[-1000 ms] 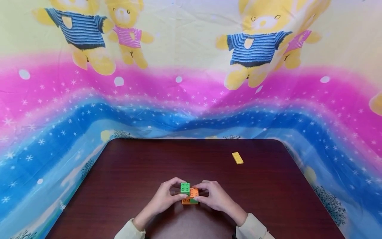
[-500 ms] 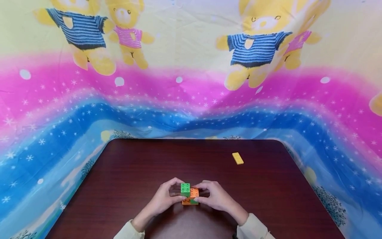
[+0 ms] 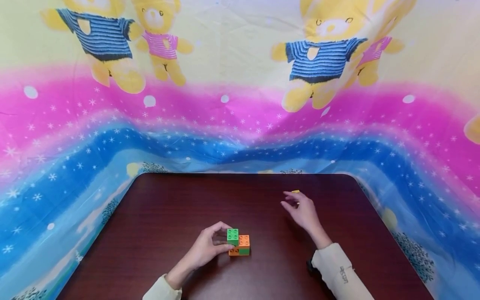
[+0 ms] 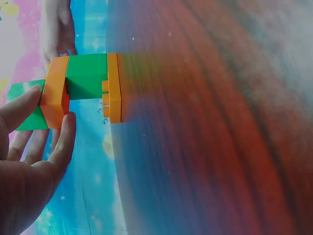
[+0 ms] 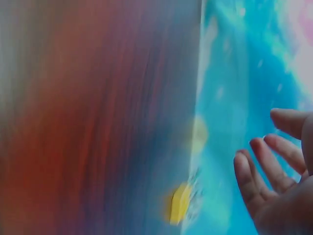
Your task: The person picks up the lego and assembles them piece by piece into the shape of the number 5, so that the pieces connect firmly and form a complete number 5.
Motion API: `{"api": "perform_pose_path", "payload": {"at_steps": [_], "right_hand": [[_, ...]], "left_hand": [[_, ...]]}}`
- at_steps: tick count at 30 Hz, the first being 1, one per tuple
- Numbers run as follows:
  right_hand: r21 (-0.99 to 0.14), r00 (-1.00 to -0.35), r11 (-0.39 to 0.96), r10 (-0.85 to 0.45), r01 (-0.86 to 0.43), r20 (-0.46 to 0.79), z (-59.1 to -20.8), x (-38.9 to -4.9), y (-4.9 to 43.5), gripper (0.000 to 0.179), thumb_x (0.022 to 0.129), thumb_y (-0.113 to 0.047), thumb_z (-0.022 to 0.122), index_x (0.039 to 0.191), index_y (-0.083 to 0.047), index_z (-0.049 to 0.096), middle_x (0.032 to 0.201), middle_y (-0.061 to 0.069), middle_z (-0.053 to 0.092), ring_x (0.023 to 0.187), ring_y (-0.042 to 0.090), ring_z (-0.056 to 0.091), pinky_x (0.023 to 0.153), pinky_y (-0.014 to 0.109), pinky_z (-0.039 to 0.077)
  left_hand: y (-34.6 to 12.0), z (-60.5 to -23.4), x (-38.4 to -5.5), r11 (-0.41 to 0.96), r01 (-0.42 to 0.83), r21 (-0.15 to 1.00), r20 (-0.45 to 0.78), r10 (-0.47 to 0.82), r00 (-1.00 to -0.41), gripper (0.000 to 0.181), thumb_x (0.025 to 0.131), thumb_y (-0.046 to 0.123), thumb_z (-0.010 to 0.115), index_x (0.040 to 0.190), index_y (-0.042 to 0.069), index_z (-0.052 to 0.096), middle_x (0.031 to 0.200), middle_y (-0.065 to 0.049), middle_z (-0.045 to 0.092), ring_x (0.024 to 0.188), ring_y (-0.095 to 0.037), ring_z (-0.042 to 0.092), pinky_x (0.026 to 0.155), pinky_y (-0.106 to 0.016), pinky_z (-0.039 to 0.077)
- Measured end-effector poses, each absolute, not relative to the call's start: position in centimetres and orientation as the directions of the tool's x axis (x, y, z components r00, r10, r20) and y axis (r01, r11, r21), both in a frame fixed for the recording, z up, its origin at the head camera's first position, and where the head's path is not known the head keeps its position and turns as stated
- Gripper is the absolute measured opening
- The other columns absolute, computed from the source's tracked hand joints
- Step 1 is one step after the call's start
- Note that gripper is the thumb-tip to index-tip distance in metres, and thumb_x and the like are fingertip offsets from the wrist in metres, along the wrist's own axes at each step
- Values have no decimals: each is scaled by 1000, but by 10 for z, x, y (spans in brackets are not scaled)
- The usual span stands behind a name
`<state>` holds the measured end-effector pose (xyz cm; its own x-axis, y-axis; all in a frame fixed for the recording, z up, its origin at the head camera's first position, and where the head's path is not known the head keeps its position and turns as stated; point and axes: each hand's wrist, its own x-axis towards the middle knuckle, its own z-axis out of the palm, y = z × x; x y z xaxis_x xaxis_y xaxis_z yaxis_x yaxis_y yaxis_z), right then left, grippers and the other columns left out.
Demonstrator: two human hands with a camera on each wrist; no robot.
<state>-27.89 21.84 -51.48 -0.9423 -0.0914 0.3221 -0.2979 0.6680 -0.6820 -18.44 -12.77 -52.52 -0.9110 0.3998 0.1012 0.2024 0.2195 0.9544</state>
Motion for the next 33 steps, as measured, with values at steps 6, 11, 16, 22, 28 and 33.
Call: {"api": "perform_pose_path", "payload": {"at_steps": [6,11,16,22,28,33], "right_hand": [[-641,-974,757,23,-131,226,-525,-301,252,49,97,-23,73,140,-2,61,123,24,66,110,41,65,93,56,54],[-604,-991,797,59,-25,119,-535,-313,265,60,96,-27,74,145,2,55,126,27,62,110,43,59,91,57,48],[-586,-996,810,75,35,44,-541,-323,269,65,96,-31,73,147,4,51,131,30,58,114,44,57,95,58,47],[-587,-997,807,76,66,-9,-542,-332,268,64,96,-31,74,143,6,52,131,31,58,111,44,57,94,58,48],[-553,-994,828,106,85,5,-543,-338,267,52,94,-24,76,133,8,61,124,29,63,104,41,61,88,54,50],[-541,-992,835,125,96,17,-542,-337,266,45,94,-20,74,128,8,65,124,30,65,106,43,62,91,56,51]], "left_hand": [[-128,-526,-185,238,225,945,116,402,-908,37,86,8,84,118,13,66,118,-9,71,110,-26,70,88,-30,59],[-128,-527,-185,239,244,940,133,402,-906,37,86,8,84,118,14,66,117,-8,71,109,-25,70,88,-29,59],[-128,-528,-186,248,270,930,153,405,-901,36,87,10,84,118,15,66,117,-8,71,108,-23,70,88,-29,59],[-129,-530,-188,255,272,928,153,406,-901,36,87,10,84,118,16,66,116,-7,71,109,-24,70,88,-28,59],[-129,-530,-188,264,253,931,132,400,-907,37,86,11,84,118,19,66,117,-5,72,110,-24,70,89,-27,59],[-128,-530,-188,253,244,936,129,399,-908,37,86,9,84,118,17,66,117,-6,72,110,-24,70,89,-28,59]]}}
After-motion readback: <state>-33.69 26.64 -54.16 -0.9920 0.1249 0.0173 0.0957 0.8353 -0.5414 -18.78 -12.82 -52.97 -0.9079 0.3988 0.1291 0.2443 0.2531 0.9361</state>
